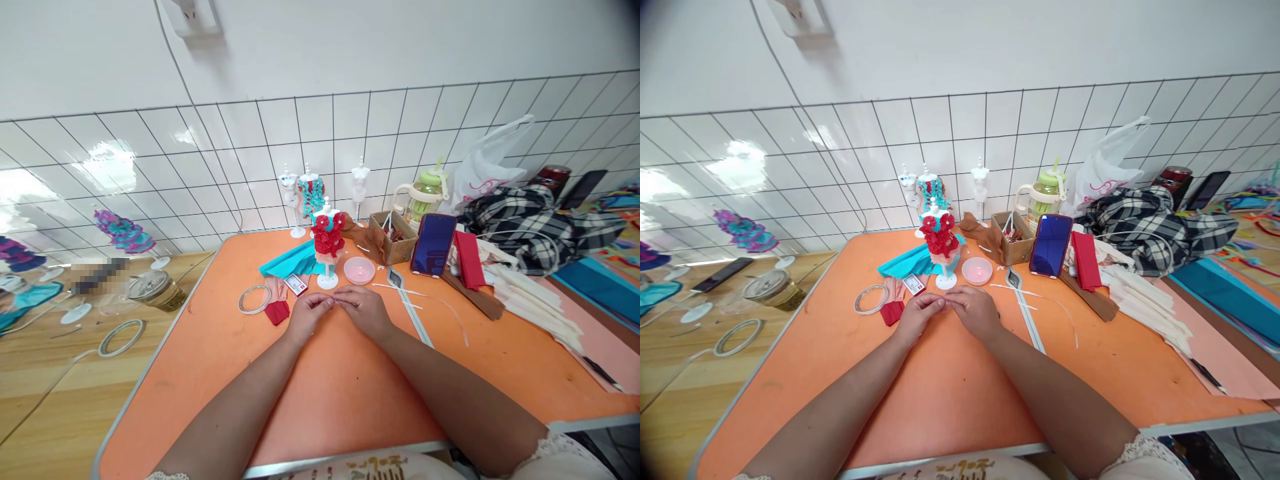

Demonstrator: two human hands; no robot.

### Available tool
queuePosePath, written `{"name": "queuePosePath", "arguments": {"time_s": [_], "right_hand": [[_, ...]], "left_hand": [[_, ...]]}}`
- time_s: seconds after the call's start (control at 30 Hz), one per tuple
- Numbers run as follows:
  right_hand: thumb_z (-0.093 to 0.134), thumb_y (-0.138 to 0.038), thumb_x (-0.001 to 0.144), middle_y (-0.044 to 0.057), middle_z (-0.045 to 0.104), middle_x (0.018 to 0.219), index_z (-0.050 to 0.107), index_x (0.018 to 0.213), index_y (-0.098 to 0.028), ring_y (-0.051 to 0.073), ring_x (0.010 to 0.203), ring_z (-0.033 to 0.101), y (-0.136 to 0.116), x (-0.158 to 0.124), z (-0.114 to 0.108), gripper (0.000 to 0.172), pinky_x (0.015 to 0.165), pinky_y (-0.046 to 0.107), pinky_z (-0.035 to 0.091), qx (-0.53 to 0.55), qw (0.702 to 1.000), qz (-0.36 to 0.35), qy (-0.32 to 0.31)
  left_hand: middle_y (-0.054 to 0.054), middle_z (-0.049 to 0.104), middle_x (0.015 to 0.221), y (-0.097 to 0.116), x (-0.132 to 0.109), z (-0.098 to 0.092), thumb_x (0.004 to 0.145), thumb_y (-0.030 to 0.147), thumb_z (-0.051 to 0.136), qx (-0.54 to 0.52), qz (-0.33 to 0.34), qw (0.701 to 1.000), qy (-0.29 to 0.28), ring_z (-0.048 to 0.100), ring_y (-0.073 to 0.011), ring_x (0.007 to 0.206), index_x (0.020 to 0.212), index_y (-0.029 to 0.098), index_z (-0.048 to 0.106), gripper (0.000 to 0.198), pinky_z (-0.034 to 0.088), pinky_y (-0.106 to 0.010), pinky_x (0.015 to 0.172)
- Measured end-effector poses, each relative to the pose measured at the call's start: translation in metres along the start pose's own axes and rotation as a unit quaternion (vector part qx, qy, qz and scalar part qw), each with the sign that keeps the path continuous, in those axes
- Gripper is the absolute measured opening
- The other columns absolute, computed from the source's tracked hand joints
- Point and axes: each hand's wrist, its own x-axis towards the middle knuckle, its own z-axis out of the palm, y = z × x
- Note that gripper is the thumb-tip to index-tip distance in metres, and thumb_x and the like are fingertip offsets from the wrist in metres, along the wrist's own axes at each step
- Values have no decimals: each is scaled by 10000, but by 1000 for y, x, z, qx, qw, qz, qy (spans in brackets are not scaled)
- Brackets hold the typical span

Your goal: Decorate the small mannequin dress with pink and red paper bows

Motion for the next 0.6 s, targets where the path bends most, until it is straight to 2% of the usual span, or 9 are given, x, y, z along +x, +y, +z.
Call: {"name": "queuePosePath", "arguments": {"time_s": [0.13,0.27,0.5,0.6], "right_hand": [[588,-197,810,-5,687,928,713,904,-285,137,846,629,1,1,-3,179,772,273,493,65,997,34,3],[616,-189,781,5,673,892,710,853,-261,140,825,618,-2,3,-7,139,753,274,492,91,995,41,5],[630,-205,766,18,675,892,688,796,-232,156,859,616,-6,3,-9,71,785,289,487,77,996,26,21],[605,-210,788,18,685,948,699,809,-242,157,887,626,-4,3,-10,101,800,293,495,50,998,25,35]], "left_hand": [[-48,688,737,0,1,-2,686,361,695,11,19,999,-24,589,-167,710,783,148,730,236,447,-274,709],[-45,692,727,-3,2,-3,681,377,707,1,-10,999,-40,588,-162,703,780,152,734,248,439,-270,715],[-52,683,714,-8,3,-7,693,375,707,-108,-47,991,-65,581,-152,697,808,136,733,267,433,-271,717],[-64,682,736,-6,2,-7,696,357,707,-157,-66,982,-77,587,-158,712,867,126,731,288,437,-282,727]]}}
